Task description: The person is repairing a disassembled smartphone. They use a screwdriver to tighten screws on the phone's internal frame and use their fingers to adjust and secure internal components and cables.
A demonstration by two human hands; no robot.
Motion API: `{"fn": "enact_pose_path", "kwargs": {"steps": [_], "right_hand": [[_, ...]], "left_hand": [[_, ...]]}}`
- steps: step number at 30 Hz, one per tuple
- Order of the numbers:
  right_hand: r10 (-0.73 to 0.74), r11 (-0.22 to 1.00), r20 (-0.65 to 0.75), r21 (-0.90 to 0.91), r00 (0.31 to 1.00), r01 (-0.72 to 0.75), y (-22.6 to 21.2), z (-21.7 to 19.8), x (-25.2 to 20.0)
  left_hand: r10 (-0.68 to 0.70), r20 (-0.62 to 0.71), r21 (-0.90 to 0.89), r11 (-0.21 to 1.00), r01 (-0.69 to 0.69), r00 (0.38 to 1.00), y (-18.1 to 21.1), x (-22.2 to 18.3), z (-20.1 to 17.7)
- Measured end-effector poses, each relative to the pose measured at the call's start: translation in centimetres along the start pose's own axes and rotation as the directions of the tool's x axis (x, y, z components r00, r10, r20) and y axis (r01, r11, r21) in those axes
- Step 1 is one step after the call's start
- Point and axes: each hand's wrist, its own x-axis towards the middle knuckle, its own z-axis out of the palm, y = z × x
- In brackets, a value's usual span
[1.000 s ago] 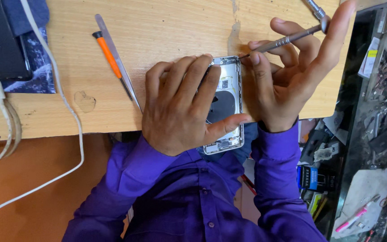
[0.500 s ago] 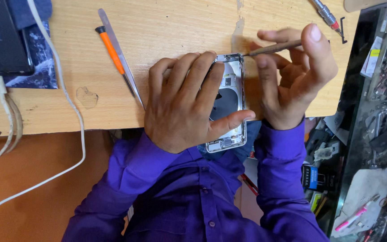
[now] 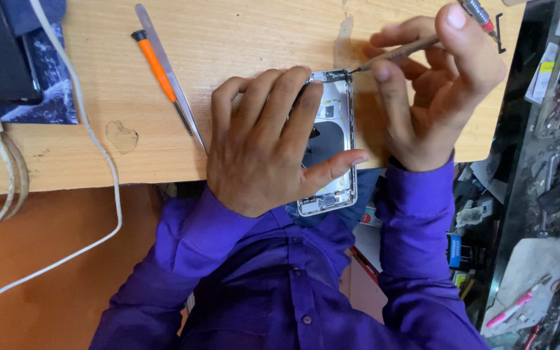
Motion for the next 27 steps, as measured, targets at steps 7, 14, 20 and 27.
{"fn": "enact_pose_path", "kwargs": {"steps": [7, 14, 20, 27], "right_hand": [[-0.04, 0.999, -0.028, -0.002, 0.999, 0.04, 1.2, -0.4, -0.7], [-0.032, 0.999, -0.039, 0.039, 0.999, 0.034, 1.0, -0.1, -0.3], [-0.028, 0.997, -0.031, -0.067, 0.999, 0.026, 0.6, -0.6, -1.2], [0.488, 0.866, -0.648, 0.443, 0.584, -0.232, 2.0, -5.2, -5.7]], "left_hand": [[0.01, -0.02, 0.013, 1.0, -0.01, 1.0, 0.0, -0.1, 0.0], [0.013, -0.004, 0.025, 1.0, -0.013, 1.0, 0.0, -0.3, 0.2], [0.023, 0.045, 0.058, 0.998, -0.026, 0.999, 0.1, -0.1, 0.1], [-0.006, 0.103, 0.095, 0.995, -0.003, 0.995, 0.5, 0.2, 0.1]]}}
